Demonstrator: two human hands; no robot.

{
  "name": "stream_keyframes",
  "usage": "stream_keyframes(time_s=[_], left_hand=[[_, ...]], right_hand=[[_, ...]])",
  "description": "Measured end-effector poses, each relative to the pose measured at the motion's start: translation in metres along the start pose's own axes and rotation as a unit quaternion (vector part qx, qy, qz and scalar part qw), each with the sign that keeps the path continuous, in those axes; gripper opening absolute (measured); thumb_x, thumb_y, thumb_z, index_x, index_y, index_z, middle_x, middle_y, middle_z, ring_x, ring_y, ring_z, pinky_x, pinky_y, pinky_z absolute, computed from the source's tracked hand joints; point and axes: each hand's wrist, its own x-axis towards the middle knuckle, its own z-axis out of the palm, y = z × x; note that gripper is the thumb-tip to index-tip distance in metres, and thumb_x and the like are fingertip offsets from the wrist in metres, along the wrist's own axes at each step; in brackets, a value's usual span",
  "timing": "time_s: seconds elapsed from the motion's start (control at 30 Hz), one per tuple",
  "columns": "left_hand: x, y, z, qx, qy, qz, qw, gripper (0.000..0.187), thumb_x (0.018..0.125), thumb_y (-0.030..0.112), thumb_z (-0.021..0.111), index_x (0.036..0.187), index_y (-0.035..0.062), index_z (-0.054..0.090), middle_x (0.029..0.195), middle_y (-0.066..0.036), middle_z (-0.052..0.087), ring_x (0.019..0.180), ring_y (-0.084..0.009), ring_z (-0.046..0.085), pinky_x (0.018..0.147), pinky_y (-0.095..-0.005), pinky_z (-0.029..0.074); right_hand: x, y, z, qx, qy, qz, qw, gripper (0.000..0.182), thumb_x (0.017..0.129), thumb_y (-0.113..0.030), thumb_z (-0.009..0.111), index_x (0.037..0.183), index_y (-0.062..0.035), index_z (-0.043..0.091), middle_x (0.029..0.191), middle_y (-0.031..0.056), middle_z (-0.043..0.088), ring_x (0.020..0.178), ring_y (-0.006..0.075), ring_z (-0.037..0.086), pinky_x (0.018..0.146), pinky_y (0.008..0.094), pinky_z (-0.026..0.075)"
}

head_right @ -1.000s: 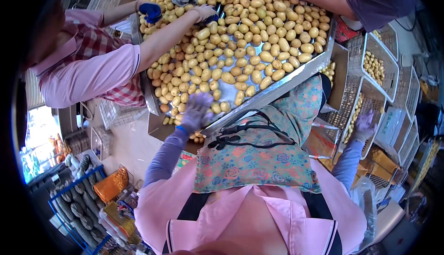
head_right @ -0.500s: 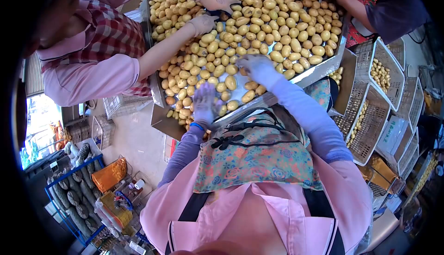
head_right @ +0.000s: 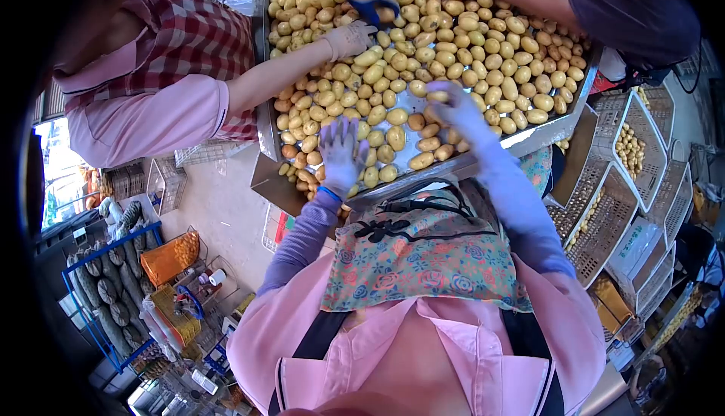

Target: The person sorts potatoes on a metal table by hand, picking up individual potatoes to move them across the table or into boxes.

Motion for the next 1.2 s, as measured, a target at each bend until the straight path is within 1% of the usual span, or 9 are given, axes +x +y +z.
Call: stream_keyframes(time_s=[0.27,0.4,0.57,0.7,0.8,0.87,0.93,1.07,1.2], left_hand=[[0.101,-0.001,0.018,0.168,-0.152,0.002,0.974,0.048,0.091,0.028,0.059,0.135,0.0100,0.053,0.102,-0.016,0.068,0.090,-0.0348,0.067,0.078,-0.0503,0.050],[0.119,-0.007,0.012,0.101,-0.189,0.067,0.974,0.050,0.089,0.030,0.064,0.132,0.0090,0.050,0.092,-0.014,0.066,0.079,-0.0328,0.066,0.066,-0.0494,0.050],[0.109,-0.008,-0.004,0.003,-0.142,0.067,0.988,0.054,0.085,0.025,0.071,0.132,0.0058,0.052,0.112,-0.019,0.066,0.098,-0.0365,0.066,0.082,-0.0504,0.050],[0.082,0.030,-0.002,-0.364,-0.027,-0.105,0.925,0.060,0.087,0.027,0.073,0.136,0.0006,0.050,0.128,-0.023,0.060,0.115,-0.0394,0.061,0.098,-0.0444,0.049],[0.055,0.118,0.003,-0.424,-0.216,0.107,0.873,0.061,0.084,0.020,0.074,0.138,0.0031,0.051,0.123,-0.014,0.063,0.108,-0.0253,0.063,0.094,-0.0356,0.051],[0.066,0.173,-0.047,-0.198,-0.050,0.316,0.927,0.059,0.090,0.034,0.069,0.138,0.0064,0.051,0.133,-0.021,0.058,0.118,-0.0384,0.059,0.099,-0.0454,0.048],[0.106,0.173,-0.015,-0.248,-0.139,0.242,0.928,0.057,0.093,0.039,0.064,0.139,0.0065,0.051,0.140,-0.021,0.053,0.123,-0.0379,0.056,0.100,-0.0467,0.048],[0.200,0.156,0.038,0.020,0.049,0.179,0.982,0.045,0.096,0.029,0.059,0.138,0.0159,0.053,0.139,-0.018,0.053,0.119,-0.0407,0.057,0.096,-0.0534,0.048],[0.248,0.141,0.058,0.064,-0.159,0.194,0.966,0.040,0.088,0.021,0.066,0.127,0.0150,0.059,0.130,-0.015,0.058,0.116,-0.0376,0.059,0.094,-0.0507,0.049]], right_hand=[[-0.264,-0.009,-0.198,0.171,-0.192,0.442,0.859,0.042,0.087,-0.002,0.067,0.128,-0.0093,0.062,0.115,0.0043,0.065,0.106,0.0169,0.062,0.093,0.0306,0.051],[-0.321,-0.005,-0.182,-0.247,-0.235,0.426,0.838,0.037,0.092,-0.013,0.065,0.128,-0.0065,0.063,0.126,0.0080,0.065,0.111,0.0190,0.062,0.096,0.0320,0.048],[-0.234,-0.039,-0.085,0.231,0.046,0.251,0.939,0.041,0.099,-0.018,0.062,0.135,-0.0001,0.055,0.125,0.0058,0.064,0.111,0.0149,0.060,0.098,0.0320,0.048],[-0.170,-0.077,-0.030,0.383,-0.004,0.238,0.892,0.039,0.102,-0.020,0.056,0.138,-0.0028,0.053,0.117,0.0029,0.063,0.105,0.0116,0.060,0.094,0.0271,0.049],[-0.155,-0.077,-0.016,0.551,0.074,0.356,0.751,0.036,0.104,-0.021,0.054,0.135,-0.0047,0.054,0.108,-0.0001,0.061,0.100,0.0115,0.061,0.089,0.0253,0.050],[-0.167,-0.036,-0.022,0.462,0.128,0.104,0.872,0.028,0.103,-0.021,0.054,0.128,-0.0085,0.057,0.103,-0.0006,0.058,0.095,0.0104,0.060,0.079,0.0252,0.053],[-0.182,-0.014,-0.061,0.632,0.132,0.232,0.728,0.020,0.101,-0.020,0.058,0.120,-0.0118,0.059,0.102,0.0015,0.059,0.087,0.0129,0.062,0.066,0.0260,0.055],[-0.203,-0.039,-0.097,0.584,0.198,0.229,0.753,0.025,0.097,-0.017,0.064,0.120,-0.0131,0.058,0.100,0.0010,0.063,0.079,0.0141,0.062,0.060,0.0249,0.051],[-0.221,-0.014,-0.085,0.586,0.210,0.206,0.755,0.034,0.094,-0.011,0.067,0.126,-0.0133,0.057,0.102,0.0008,0.063,0.083,0.0141,0.061,0.067,0.0276,0.053]])
